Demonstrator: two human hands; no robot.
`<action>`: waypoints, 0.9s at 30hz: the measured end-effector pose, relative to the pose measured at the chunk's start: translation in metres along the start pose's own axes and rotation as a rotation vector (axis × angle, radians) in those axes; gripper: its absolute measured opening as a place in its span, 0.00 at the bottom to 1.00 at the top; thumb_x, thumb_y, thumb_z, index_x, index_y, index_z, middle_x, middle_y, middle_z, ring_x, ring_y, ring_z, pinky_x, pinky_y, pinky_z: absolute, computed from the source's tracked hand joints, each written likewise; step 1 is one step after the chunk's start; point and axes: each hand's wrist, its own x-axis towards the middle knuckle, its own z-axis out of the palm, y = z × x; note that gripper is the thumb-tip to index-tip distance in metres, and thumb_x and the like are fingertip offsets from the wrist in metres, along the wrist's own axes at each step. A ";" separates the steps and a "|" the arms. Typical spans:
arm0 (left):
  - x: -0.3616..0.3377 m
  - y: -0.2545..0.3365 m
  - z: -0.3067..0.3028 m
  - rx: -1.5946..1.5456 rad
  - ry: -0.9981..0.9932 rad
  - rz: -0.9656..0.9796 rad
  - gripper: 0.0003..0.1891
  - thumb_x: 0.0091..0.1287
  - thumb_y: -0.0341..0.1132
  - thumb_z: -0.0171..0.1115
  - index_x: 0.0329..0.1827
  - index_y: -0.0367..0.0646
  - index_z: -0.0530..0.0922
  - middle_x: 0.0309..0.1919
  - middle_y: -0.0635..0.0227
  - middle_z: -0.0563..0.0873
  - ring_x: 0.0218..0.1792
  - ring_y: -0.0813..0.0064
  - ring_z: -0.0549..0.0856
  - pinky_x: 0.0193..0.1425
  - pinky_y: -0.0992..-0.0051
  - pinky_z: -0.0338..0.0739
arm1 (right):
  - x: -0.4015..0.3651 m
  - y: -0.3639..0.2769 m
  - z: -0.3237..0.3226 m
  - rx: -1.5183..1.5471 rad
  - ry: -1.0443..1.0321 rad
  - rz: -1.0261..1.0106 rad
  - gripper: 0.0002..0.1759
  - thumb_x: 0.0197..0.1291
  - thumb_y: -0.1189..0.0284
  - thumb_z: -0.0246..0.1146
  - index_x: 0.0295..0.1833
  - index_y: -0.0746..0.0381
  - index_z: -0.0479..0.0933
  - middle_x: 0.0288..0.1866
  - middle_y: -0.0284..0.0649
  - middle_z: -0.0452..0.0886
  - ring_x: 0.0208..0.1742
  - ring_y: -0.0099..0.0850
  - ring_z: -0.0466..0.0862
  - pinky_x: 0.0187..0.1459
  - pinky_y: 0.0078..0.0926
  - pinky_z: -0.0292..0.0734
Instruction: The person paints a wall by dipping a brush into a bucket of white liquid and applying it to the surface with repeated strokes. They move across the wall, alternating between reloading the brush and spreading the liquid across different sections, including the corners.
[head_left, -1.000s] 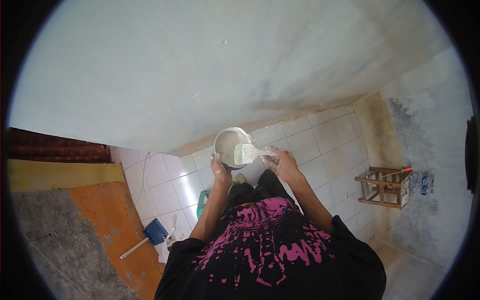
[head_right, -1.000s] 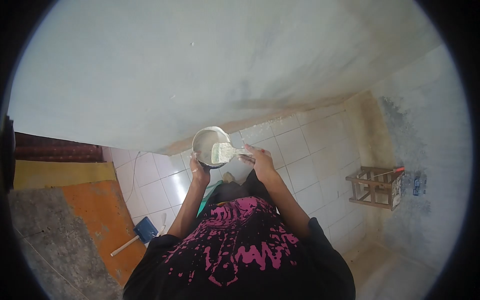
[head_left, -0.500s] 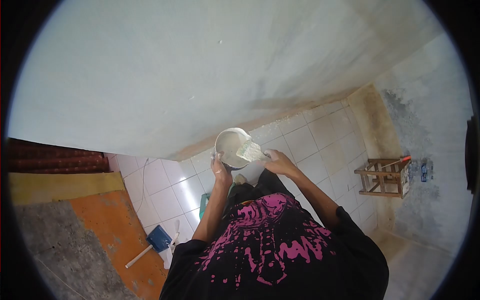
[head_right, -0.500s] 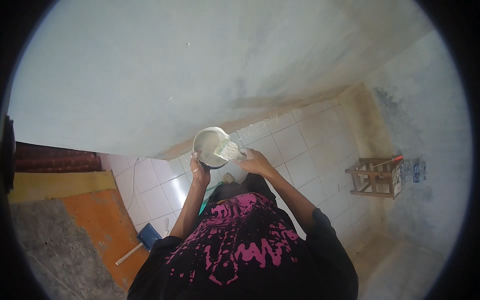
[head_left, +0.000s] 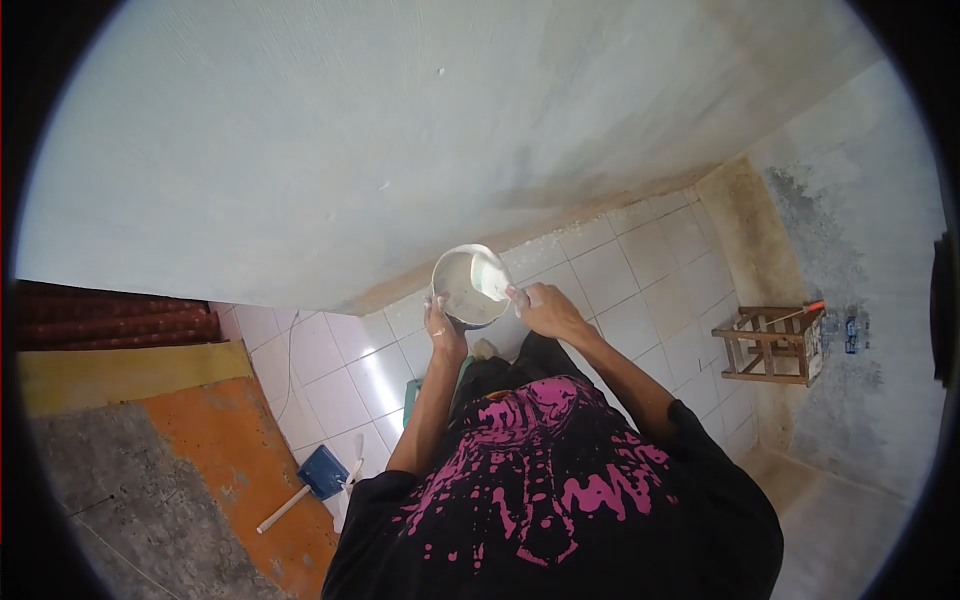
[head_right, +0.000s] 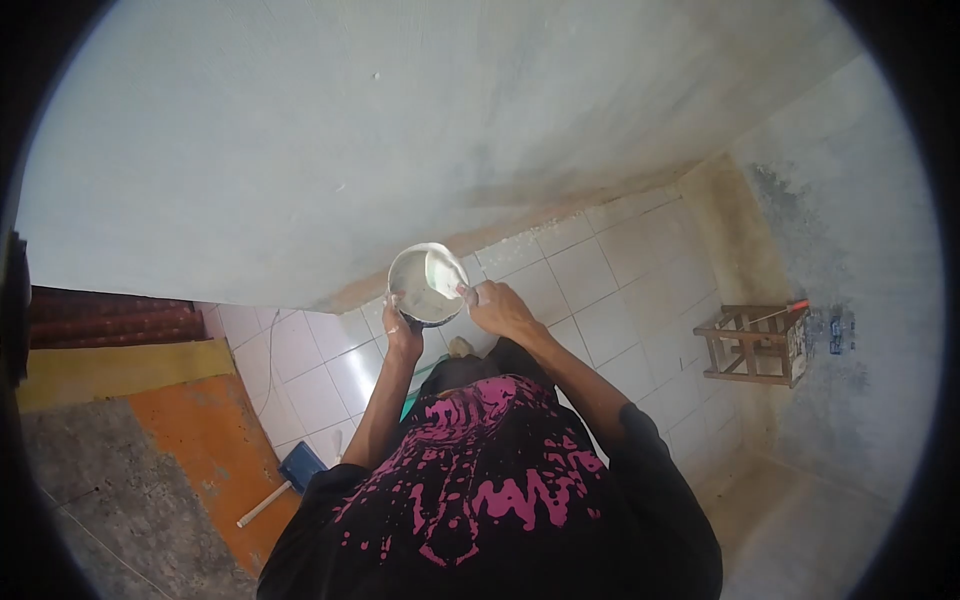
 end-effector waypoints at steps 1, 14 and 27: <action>0.004 -0.001 0.000 0.008 0.001 0.011 0.18 0.68 0.42 0.55 0.57 0.44 0.70 0.56 0.58 0.73 0.58 0.55 0.76 0.56 0.52 0.77 | 0.003 0.002 0.001 -0.119 0.007 0.080 0.31 0.71 0.51 0.47 0.32 0.67 0.82 0.31 0.58 0.82 0.39 0.56 0.82 0.45 0.48 0.73; 0.024 0.001 -0.024 0.050 -0.023 -0.036 0.21 0.67 0.42 0.55 0.61 0.46 0.68 0.56 0.59 0.74 0.59 0.57 0.76 0.55 0.52 0.77 | 0.026 0.032 0.000 0.399 0.039 0.036 0.22 0.71 0.57 0.53 0.43 0.68 0.77 0.28 0.44 0.79 0.30 0.41 0.80 0.39 0.41 0.76; 0.030 -0.035 -0.154 0.707 -0.075 0.473 0.27 0.61 0.40 0.59 0.65 0.49 0.69 0.56 0.63 0.75 0.59 0.59 0.75 0.53 0.53 0.75 | 0.257 0.115 0.040 0.517 0.484 0.014 0.33 0.65 0.44 0.55 0.31 0.67 0.81 0.23 0.41 0.80 0.28 0.37 0.77 0.37 0.37 0.71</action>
